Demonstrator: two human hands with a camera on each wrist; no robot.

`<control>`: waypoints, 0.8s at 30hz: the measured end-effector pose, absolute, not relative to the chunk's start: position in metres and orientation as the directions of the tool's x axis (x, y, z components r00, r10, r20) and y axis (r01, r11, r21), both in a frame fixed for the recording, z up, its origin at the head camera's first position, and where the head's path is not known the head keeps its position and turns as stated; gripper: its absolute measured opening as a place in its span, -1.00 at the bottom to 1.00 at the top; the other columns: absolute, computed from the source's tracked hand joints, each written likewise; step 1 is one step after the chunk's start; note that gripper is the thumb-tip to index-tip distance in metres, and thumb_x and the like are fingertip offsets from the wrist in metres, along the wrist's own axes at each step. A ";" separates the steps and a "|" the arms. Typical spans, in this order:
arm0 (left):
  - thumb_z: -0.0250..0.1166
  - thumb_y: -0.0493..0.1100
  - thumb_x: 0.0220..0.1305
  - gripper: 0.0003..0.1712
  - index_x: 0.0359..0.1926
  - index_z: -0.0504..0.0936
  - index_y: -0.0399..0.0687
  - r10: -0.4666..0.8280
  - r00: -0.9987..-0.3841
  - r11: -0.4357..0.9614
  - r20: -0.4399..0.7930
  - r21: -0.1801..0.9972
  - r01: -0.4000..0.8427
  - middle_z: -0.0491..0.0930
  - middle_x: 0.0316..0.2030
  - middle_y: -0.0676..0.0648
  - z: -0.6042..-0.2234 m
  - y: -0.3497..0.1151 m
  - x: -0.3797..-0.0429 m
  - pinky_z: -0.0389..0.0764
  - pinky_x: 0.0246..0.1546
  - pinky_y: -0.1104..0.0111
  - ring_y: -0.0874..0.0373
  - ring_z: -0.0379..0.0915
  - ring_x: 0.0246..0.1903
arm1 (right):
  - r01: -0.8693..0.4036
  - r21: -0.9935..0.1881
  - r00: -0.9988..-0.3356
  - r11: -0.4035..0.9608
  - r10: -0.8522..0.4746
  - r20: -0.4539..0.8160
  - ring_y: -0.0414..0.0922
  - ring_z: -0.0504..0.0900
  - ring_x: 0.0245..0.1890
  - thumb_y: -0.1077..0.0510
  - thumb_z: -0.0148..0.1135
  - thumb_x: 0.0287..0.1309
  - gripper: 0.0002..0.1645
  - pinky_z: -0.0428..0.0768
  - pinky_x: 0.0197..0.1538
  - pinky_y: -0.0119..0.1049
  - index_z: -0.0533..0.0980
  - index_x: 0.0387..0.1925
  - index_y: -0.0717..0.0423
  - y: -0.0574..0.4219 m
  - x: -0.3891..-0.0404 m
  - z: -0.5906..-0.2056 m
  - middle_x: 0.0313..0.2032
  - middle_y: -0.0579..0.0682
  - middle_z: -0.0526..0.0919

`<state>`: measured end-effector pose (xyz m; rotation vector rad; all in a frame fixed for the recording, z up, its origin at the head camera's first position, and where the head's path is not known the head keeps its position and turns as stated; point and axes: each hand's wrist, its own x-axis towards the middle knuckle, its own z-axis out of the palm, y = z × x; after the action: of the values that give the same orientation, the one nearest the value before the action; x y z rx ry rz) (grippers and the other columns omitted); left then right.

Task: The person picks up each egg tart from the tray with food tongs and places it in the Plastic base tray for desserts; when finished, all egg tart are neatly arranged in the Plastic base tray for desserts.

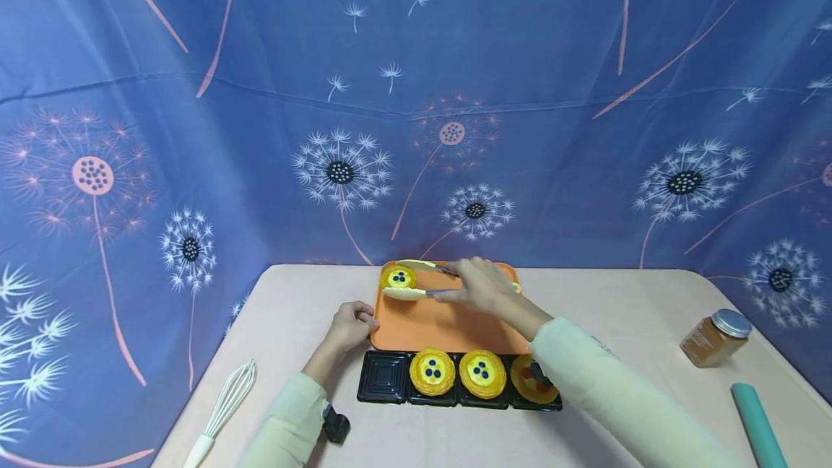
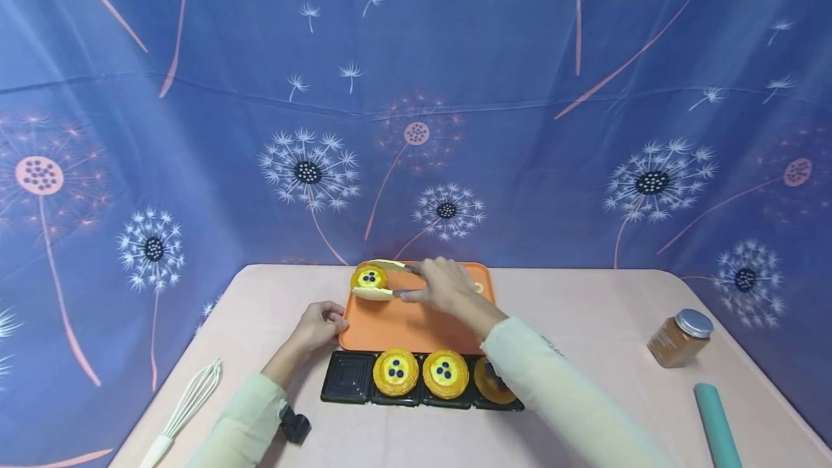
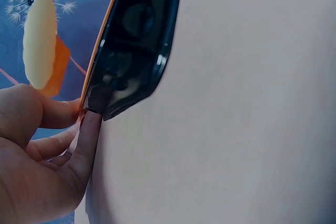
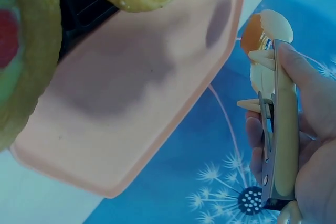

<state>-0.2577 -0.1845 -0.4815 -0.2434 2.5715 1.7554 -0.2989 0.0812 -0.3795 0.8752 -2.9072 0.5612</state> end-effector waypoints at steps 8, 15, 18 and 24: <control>0.29 -0.48 0.15 -0.82 -0.20 0.53 -0.42 -0.113 -0.989 0.362 -0.100 0.923 -0.134 0.43 -0.48 -0.10 -0.483 -0.186 -0.256 0.66 -0.60 0.34 0.16 0.43 -0.56 | -0.617 -0.293 -0.787 0.731 -0.571 0.232 -0.28 0.10 -0.79 -0.24 0.47 0.02 -0.28 0.08 -0.67 -0.41 0.62 0.10 0.14 0.096 -0.277 -0.370 -0.11 0.07 0.74; 0.30 -0.49 0.14 -0.81 -0.20 0.53 -0.44 -0.109 -0.989 0.355 -0.097 0.926 -0.130 0.43 -0.49 -0.07 -0.481 -0.185 -0.257 0.67 -0.59 0.33 0.17 0.43 -0.55 | -0.685 -0.236 -0.725 0.689 -0.617 0.304 -0.34 0.24 -0.72 -0.31 0.47 -0.03 -0.37 0.22 -0.58 -0.44 0.67 -0.07 0.05 0.104 -0.258 -0.360 -0.23 -0.06 0.76; 0.29 -0.48 0.15 -0.82 -0.19 0.54 -0.42 -0.109 -0.989 0.356 -0.101 0.925 -0.134 0.44 -0.47 -0.09 -0.481 -0.185 -0.256 0.67 -0.58 0.34 0.16 0.44 -0.53 | -0.715 -0.240 -0.696 0.657 -0.635 0.334 -0.28 0.46 -0.65 -0.27 0.49 -0.04 -0.31 0.36 -0.55 -0.42 0.66 -0.01 0.13 0.107 -0.249 -0.357 -0.18 0.00 0.76; 0.17 -0.53 0.06 -0.75 -0.18 0.58 -0.42 -0.113 -0.990 0.373 -0.084 0.920 -0.121 0.47 -0.44 -0.11 -0.482 -0.186 -0.256 0.68 -0.59 0.34 0.14 0.46 -0.52 | -0.731 -0.308 -0.682 0.609 -0.652 0.330 -0.20 0.59 -0.60 -0.20 0.52 -0.02 -0.30 0.48 -0.55 -0.41 0.64 0.05 0.18 0.107 -0.226 -0.357 -0.15 0.04 0.75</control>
<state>-0.2555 -0.1862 -0.4821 -0.2216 2.5969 1.7418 -0.2264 0.1073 -0.3567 1.1510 -2.6486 0.6320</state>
